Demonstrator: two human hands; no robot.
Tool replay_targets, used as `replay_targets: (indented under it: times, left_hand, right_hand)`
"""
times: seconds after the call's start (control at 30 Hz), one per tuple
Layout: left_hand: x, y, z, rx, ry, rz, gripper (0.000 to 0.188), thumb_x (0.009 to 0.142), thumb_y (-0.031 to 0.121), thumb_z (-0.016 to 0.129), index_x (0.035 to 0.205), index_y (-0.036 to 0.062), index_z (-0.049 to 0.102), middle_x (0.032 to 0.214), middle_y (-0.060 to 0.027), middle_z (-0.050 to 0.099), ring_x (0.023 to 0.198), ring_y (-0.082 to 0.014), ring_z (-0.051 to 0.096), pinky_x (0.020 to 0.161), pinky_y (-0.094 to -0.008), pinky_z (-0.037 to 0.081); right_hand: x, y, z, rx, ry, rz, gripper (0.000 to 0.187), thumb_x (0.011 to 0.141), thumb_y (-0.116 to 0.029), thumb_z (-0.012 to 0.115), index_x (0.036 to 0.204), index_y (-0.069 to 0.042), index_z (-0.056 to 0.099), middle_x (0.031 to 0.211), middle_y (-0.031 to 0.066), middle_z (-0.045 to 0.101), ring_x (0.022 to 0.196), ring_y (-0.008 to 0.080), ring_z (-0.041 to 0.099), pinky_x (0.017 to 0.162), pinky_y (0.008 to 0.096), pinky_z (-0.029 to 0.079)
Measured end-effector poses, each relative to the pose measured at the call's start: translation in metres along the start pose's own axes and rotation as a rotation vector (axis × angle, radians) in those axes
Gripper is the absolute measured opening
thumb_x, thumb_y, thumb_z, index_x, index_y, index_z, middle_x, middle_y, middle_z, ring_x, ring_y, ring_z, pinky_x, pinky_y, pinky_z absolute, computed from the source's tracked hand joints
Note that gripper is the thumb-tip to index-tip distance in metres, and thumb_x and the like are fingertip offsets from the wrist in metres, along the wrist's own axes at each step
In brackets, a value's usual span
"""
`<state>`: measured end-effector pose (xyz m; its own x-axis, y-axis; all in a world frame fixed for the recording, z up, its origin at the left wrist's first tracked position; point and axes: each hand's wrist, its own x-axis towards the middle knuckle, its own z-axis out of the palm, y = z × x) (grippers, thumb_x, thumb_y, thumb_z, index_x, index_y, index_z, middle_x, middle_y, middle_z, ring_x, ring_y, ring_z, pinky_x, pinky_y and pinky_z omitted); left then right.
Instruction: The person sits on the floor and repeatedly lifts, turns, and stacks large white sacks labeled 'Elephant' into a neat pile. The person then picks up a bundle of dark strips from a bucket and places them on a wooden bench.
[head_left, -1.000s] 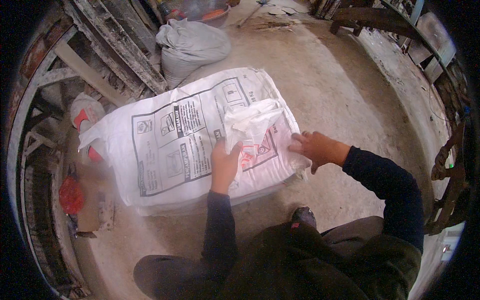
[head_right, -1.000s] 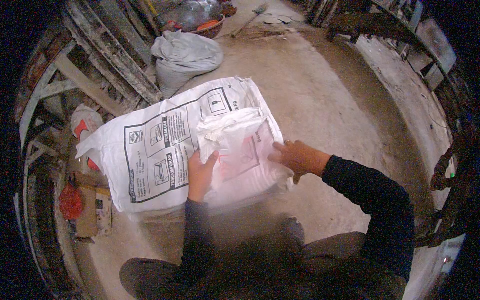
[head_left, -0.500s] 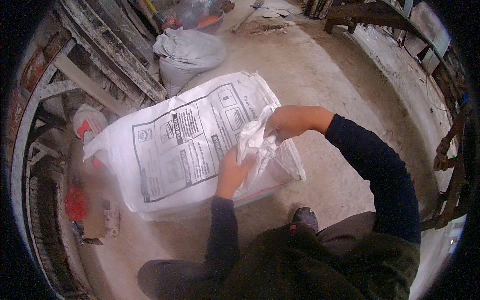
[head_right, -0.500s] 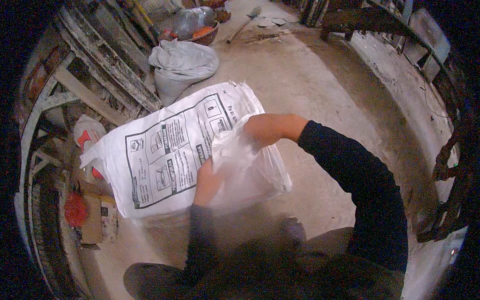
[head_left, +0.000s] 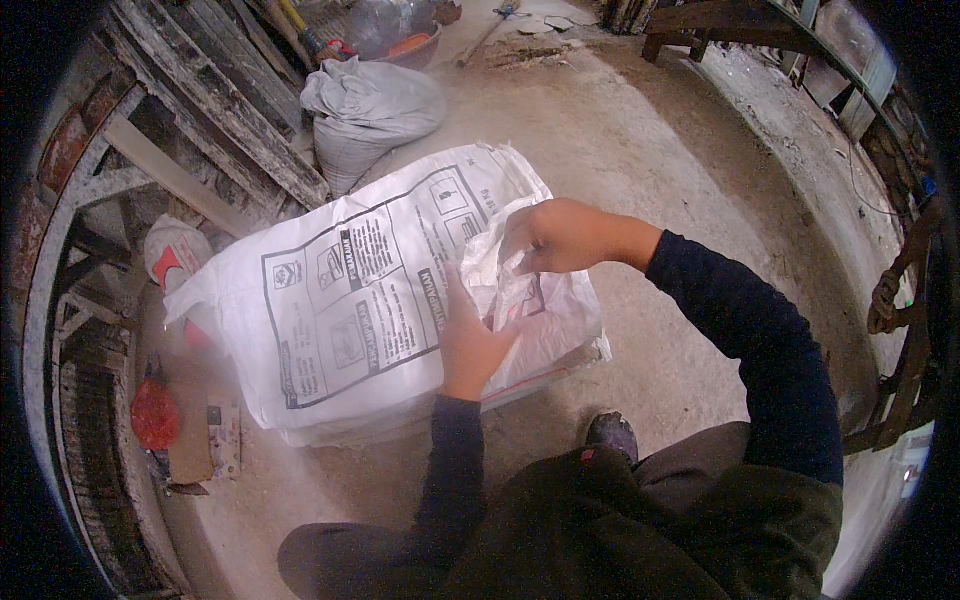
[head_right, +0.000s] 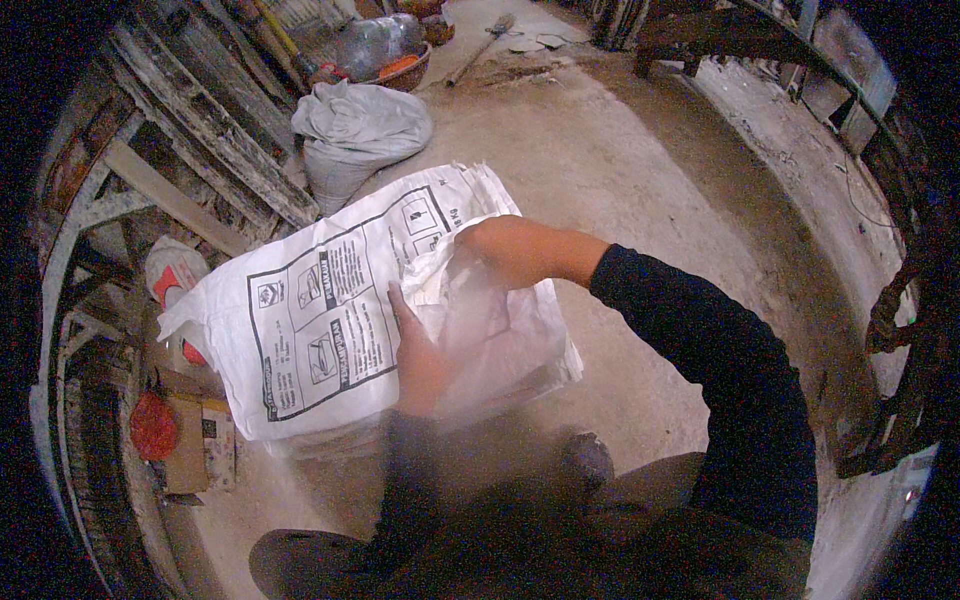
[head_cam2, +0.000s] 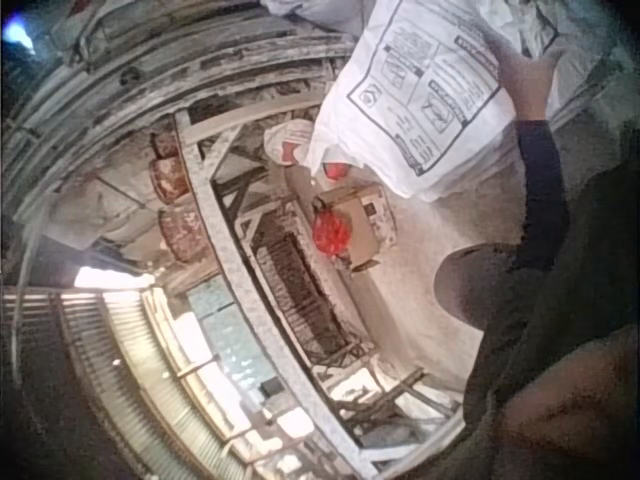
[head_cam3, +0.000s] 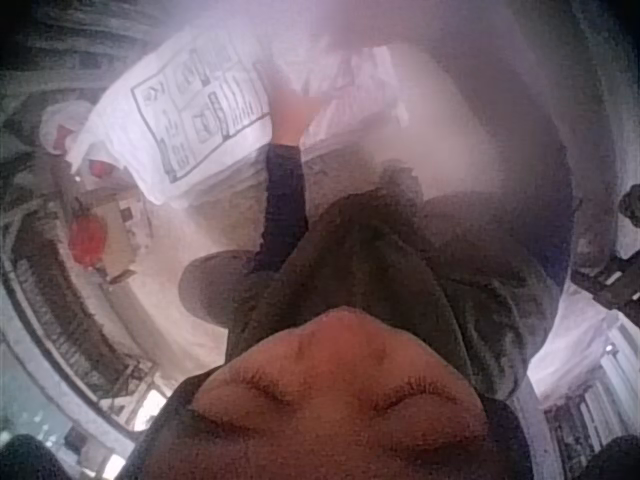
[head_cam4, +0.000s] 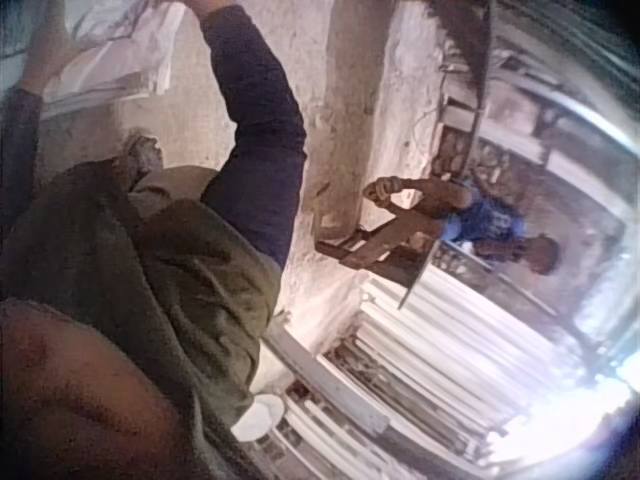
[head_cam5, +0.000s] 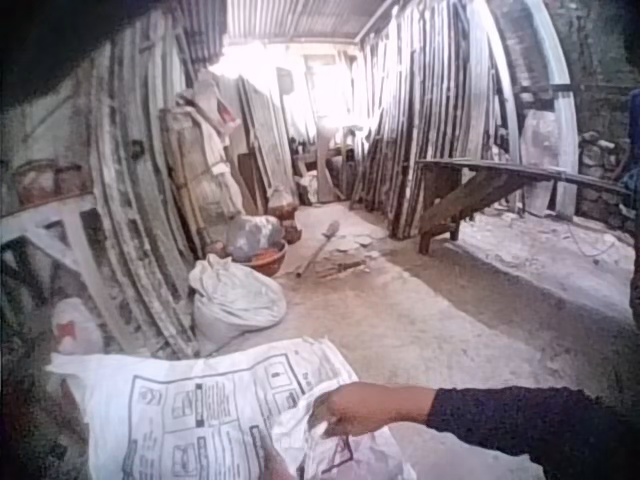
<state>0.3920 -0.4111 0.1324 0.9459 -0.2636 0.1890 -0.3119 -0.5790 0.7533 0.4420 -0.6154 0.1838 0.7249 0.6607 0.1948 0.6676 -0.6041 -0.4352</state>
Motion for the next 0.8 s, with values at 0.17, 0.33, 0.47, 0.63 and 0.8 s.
replay_targets:
  times: [0.17,0.33,0.47,0.63,0.8]
  left_hand:
    - [0.003,-0.003,-0.016,-0.156,0.036,-0.08,0.085,0.071,0.007,0.062,0.136,0.0068,0.008,0.127,-0.0234,0.036,0.115,-0.0345,0.04,0.093,-0.0347,0.035]
    - [0.008,-0.015,-0.007,-0.134,0.072,0.041,0.083,0.072,0.004,0.059,0.137,0.0125,0.008,0.125,-0.0232,0.04,0.111,-0.0376,0.043,0.088,-0.037,0.038]
    - [0.008,-0.012,-0.006,-0.144,0.034,-0.019,0.083,0.072,0.006,0.059,0.137,0.0146,0.008,0.124,-0.0234,0.041,0.109,-0.0382,0.045,0.087,-0.0372,0.039]
    - [0.005,-0.005,-0.014,-0.176,-0.023,-0.097,0.088,0.069,0.012,0.065,0.136,0.0108,0.008,0.123,-0.0231,0.043,0.109,-0.0371,0.046,0.087,-0.0366,0.039]
    - [-0.002,0.007,-0.002,-0.066,0.139,0.056,0.102,0.059,0.02,0.075,0.135,0.004,0.01,0.123,-0.0224,0.042,0.109,-0.0335,0.047,0.088,-0.0347,0.039]
  right_hand:
    - [-0.012,-0.035,-0.003,0.023,0.135,0.067,0.037,0.069,-0.02,0.064,0.102,-0.01,0.052,0.1,0.0111,0.05,0.08,0.0273,0.055,0.069,0.0365,0.044]
    - [-0.064,-0.026,0.024,-0.19,-0.261,0.021,0.042,0.067,-0.021,0.064,0.105,-0.013,0.048,0.097,0.0111,0.048,0.081,0.0279,0.055,0.069,0.0386,0.045]
    - [-0.084,-0.001,0.054,-0.374,-0.326,0.037,0.028,0.07,-0.013,0.057,0.098,-0.013,0.051,0.095,0.0096,0.049,0.081,0.0268,0.055,0.066,0.0376,0.046]
    - [-0.042,-0.006,0.032,-0.221,0.018,0.04,0.018,0.071,-0.012,0.057,0.089,-0.011,0.057,0.089,0.0071,0.052,0.081,0.0265,0.055,0.066,0.0375,0.045]
    - [-0.017,-0.011,0.026,-0.251,0.111,0.125,0.022,0.07,-0.011,0.059,0.092,-0.011,0.057,0.087,0.0074,0.052,0.081,0.0264,0.054,0.067,0.0367,0.045]
